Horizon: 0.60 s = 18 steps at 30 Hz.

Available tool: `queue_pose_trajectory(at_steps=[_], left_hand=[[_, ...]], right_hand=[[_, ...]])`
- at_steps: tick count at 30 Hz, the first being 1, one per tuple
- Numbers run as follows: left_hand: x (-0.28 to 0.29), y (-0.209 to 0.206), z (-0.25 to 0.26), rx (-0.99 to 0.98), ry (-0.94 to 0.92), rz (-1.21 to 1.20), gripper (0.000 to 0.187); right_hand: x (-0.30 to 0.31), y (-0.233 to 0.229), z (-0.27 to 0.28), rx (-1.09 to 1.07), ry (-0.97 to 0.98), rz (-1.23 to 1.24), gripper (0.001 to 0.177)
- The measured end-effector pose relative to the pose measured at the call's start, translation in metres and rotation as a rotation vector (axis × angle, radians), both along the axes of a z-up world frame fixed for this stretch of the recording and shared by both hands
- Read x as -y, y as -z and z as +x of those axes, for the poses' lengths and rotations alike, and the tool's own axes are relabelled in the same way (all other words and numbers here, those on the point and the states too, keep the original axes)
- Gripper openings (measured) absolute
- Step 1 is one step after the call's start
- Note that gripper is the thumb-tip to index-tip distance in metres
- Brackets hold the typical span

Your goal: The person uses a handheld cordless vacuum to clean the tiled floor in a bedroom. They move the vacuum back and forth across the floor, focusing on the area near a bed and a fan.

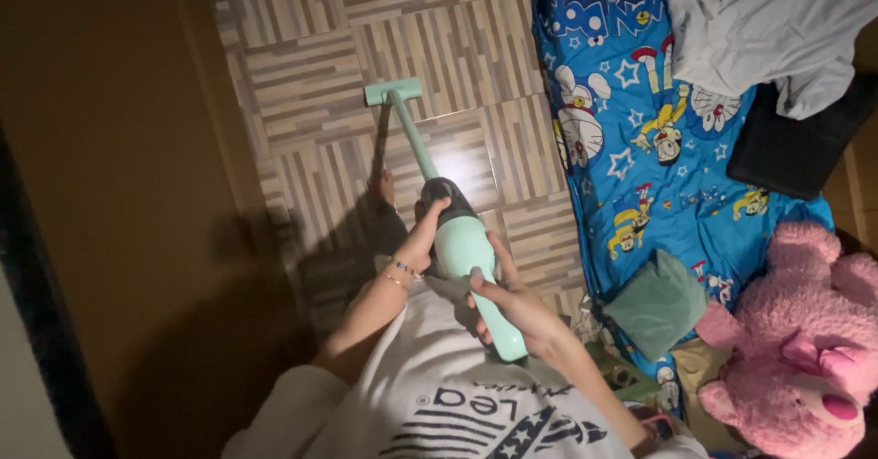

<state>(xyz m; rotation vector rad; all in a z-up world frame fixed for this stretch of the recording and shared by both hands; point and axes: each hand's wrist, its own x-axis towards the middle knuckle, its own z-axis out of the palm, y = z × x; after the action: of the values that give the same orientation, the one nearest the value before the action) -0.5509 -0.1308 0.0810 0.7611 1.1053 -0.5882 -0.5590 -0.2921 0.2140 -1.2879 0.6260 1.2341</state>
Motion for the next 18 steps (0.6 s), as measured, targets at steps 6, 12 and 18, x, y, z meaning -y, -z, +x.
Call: queue_pose_trajectory(at_steps=[6, 12, 18], left_hand=[[-0.040, 0.007, 0.045, 0.032, 0.040, -0.021, 0.124], [-0.084, 0.044, 0.095, 0.009, 0.056, 0.016, 0.123], [-0.152, 0.044, 0.133, -0.016, 0.100, 0.119, 0.120]], right_hand=[[-0.043, 0.009, 0.046, 0.011, 0.031, 0.014, 0.083], [-0.096, 0.026, 0.096, 0.015, 0.028, -0.011, 0.081], [-0.150, 0.054, 0.130, 0.071, -0.003, -0.012, 0.082]])
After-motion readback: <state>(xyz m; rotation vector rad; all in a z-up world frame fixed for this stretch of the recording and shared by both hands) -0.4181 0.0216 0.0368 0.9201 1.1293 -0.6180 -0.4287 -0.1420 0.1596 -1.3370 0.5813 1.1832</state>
